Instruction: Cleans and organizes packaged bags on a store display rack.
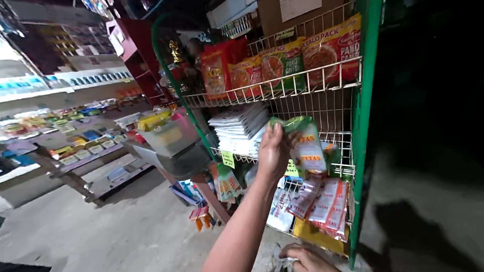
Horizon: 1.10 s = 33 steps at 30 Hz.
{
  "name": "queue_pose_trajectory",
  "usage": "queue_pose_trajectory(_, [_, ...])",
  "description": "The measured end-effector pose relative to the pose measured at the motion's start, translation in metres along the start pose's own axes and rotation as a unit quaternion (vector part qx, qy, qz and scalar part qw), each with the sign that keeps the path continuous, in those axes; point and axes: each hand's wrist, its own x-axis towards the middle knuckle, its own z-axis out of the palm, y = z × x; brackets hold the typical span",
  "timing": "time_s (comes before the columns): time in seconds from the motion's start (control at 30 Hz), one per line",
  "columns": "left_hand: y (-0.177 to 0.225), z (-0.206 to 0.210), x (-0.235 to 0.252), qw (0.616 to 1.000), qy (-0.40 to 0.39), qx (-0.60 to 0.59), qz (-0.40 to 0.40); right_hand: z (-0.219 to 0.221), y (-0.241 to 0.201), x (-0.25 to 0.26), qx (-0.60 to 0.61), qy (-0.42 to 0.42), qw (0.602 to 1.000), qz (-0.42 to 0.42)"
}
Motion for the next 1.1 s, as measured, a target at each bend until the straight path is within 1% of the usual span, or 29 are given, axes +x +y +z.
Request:
queue_pose_trajectory(0.1, [-0.025, 0.016, 0.023, 0.999, -0.006, -0.025, -0.032, -0.002, -0.001, 0.000, -0.005, 0.000, 1.000, -0.003])
queue_pose_trajectory(0.2, [-0.045, 0.027, 0.031, 0.997, -0.013, -0.043, -0.064, -0.003, -0.006, 0.002, -0.011, 0.006, 1.000, -0.004])
queue_pose_trajectory(0.23, [-0.051, 0.029, 0.035, 0.995, 0.000, -0.052, -0.088, -0.004, -0.009, 0.002, -0.013, 0.005, 1.000, -0.005])
queue_pose_trajectory(0.3, [-0.064, 0.031, 0.046, 0.984, 0.059, -0.074, -0.149, 0.001, -0.006, 0.004, -0.019, 0.014, 0.999, -0.022])
queue_pose_trajectory(0.4, [-0.096, 0.018, 0.075, 0.962, 0.138, -0.086, -0.219, 0.008, 0.002, 0.007, -0.020, 0.014, 0.999, -0.039])
queue_pose_trajectory(0.53, [-0.138, -0.007, 0.111, 0.937, 0.192, -0.046, -0.290, 0.012, -0.005, 0.012, -0.034, 0.023, 0.999, -0.030])
queue_pose_trajectory(0.6, [-0.147, -0.013, 0.119, 0.932, 0.187, 0.008, -0.311, 0.013, -0.004, 0.013, -0.039, 0.018, 0.998, -0.035])
queue_pose_trajectory(0.63, [-0.147, -0.012, 0.120, 0.932, 0.172, 0.045, -0.316, 0.013, -0.002, 0.012, -0.046, 0.006, 0.998, -0.031])
queue_pose_trajectory(0.67, [-0.141, -0.011, 0.116, 0.936, 0.142, 0.084, -0.310, 0.012, -0.002, 0.011, -0.057, -0.018, 0.998, -0.018])
queue_pose_trajectory(0.7, [-0.131, -0.010, 0.105, 0.945, 0.103, 0.129, -0.282, 0.011, -0.001, 0.009, -0.073, -0.045, 0.996, -0.002])
queue_pose_trajectory(0.73, [-0.118, -0.012, 0.085, 0.956, 0.050, 0.181, -0.226, 0.008, -0.002, 0.005, -0.092, -0.077, 0.993, 0.017])
queue_pose_trajectory(0.77, [-0.106, -0.016, 0.056, 0.959, 0.008, 0.247, -0.140, 0.006, -0.005, 0.002, -0.110, -0.114, 0.986, 0.044])
queue_pose_trajectory(0.8, [-0.099, -0.025, 0.022, 0.952, -0.008, 0.304, -0.033, 0.004, -0.008, 0.001, -0.126, -0.149, 0.978, 0.072])
queue_pose_trajectory(0.83, [-0.102, -0.037, -0.014, 0.938, -0.006, 0.340, 0.071, 0.004, -0.009, -0.001, -0.139, -0.175, 0.971, 0.090])
queue_pose_trajectory(0.87, [-0.111, -0.050, -0.049, 0.918, -0.006, 0.374, 0.135, 0.004, -0.010, -0.001, -0.145, -0.192, 0.965, 0.103])
queue_pose_trajectory(0.9, [-0.126, -0.064, -0.080, 0.902, -0.026, 0.407, 0.143, 0.006, -0.009, -0.002, -0.150, -0.200, 0.962, 0.108])
queue_pose_trajectory(0.93, [-0.144, -0.078, -0.103, 0.889, -0.060, 0.442, 0.101, 0.008, -0.007, -0.001, -0.153, -0.206, 0.960, 0.111])
queue_pose_trajectory(0.97, [-0.163, -0.091, -0.116, 0.869, -0.089, 0.486, 0.023, 0.011, -0.005, -0.001, -0.157, -0.214, 0.958, 0.110])
queue_pose_trajectory(1.0, [-0.179, -0.102, -0.120, 0.839, -0.116, 0.524, -0.086, 0.015, -0.004, -0.001, -0.161, -0.226, 0.955, 0.108])
queue_pose_trajectory(1.03, [-0.193, -0.111, -0.116, 0.802, -0.140, 0.550, -0.187, 0.018, -0.002, 0.000, -0.164, -0.232, 0.954, 0.099])
queue_pose_trajectory(1.07, [-0.208, -0.118, -0.107, 0.767, -0.152, 0.571, -0.249, 0.020, -0.001, 0.001, -0.165, -0.233, 0.954, 0.093])
queue_pose_trajectory(1.1, [-0.222, -0.123, -0.098, 0.738, -0.158, 0.592, -0.282, 0.021, -0.001, 0.002, -0.166, -0.233, 0.954, 0.093])
